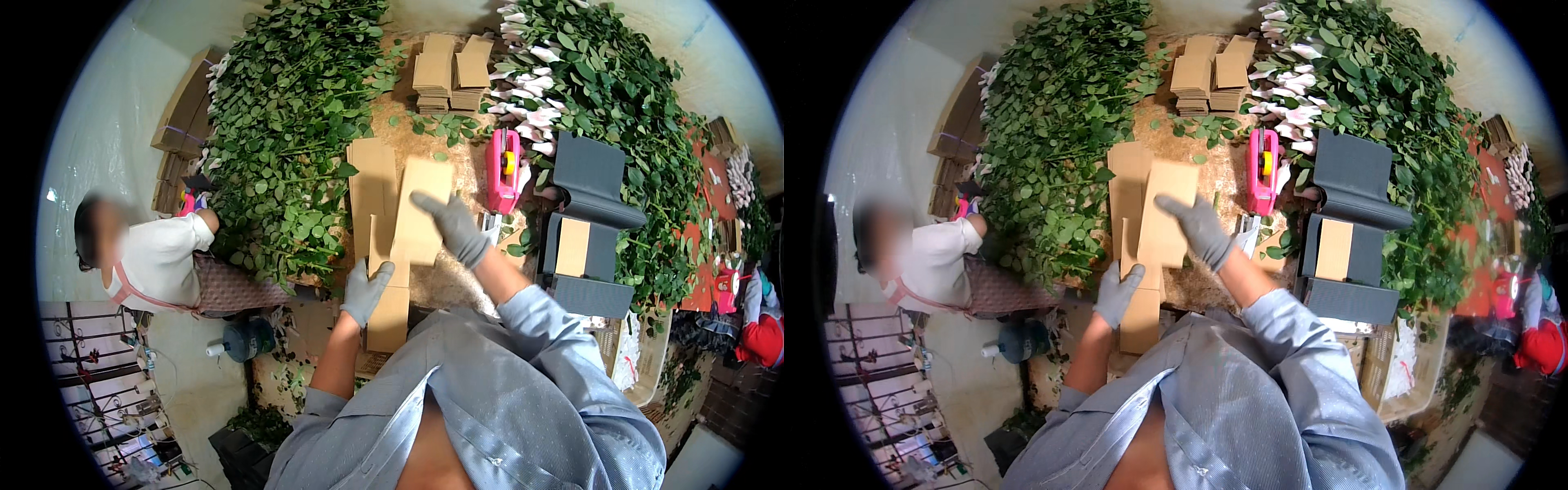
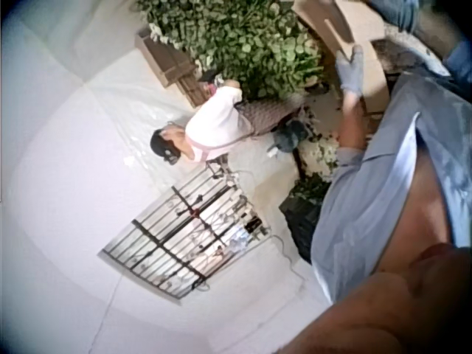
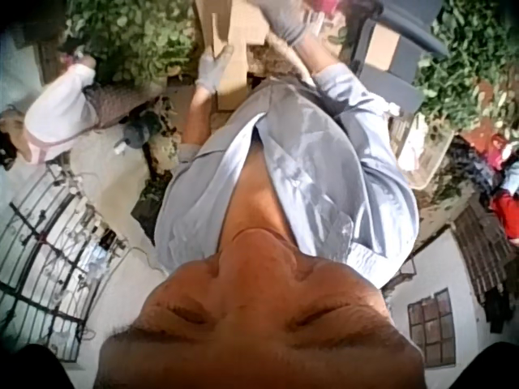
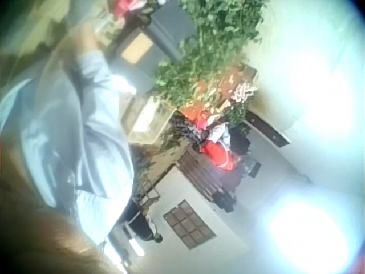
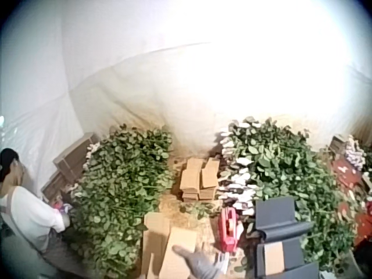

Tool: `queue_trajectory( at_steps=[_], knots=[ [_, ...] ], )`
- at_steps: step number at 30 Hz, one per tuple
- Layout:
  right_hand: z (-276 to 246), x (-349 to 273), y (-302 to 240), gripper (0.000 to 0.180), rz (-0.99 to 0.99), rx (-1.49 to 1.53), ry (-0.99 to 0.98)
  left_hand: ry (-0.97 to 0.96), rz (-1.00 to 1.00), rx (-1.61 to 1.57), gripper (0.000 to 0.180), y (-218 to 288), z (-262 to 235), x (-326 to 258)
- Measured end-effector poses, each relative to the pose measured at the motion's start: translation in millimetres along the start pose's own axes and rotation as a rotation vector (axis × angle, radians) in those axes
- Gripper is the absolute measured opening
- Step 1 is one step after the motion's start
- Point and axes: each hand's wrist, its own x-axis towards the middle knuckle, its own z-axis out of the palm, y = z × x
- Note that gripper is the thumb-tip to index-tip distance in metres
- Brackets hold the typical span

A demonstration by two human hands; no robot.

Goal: The person handles cardboard sheets and uses a tape dispenser on a table filled with roses. They then take bunches of roses and place the stems into a small processing machine.

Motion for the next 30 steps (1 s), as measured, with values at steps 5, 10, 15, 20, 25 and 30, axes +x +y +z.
queue_trajectory(
  at_steps=[5, 10, 15, 20, 25, 30],
  knots=[
    [-1, -15, 43, 0.053, 0.125, 0.16, -0.106, 0.024, 0.143, 0.007, 0.035, 17, 4, -15],
    [-5, -14, 54, 0.057, 0.262, 0.165, -0.24, -0.057, 0.156, -0.043, 0.05, 19, -1, -23],
    [-9, -19, 54, 0.058, 0.226, 0.16, -0.262, -0.085, 0.264, -0.225, 0.066, 1, -2, -44],
    [-3, -20, 62, 0.065, 0.068, -0.004, -0.321, -0.185, 0.131, -0.057, 0.06, 0, -5, -51],
    [14, -31, 64, 0.079, -0.029, -0.189, -0.174, -0.197, 0.026, -0.086, 0.054, -8, -5, -46],
    [33, -43, 31, 0.083, -0.779, -0.999, -0.117, -0.137, -0.16, -0.073, 0.055, -36, -1, -49]
  ],
)
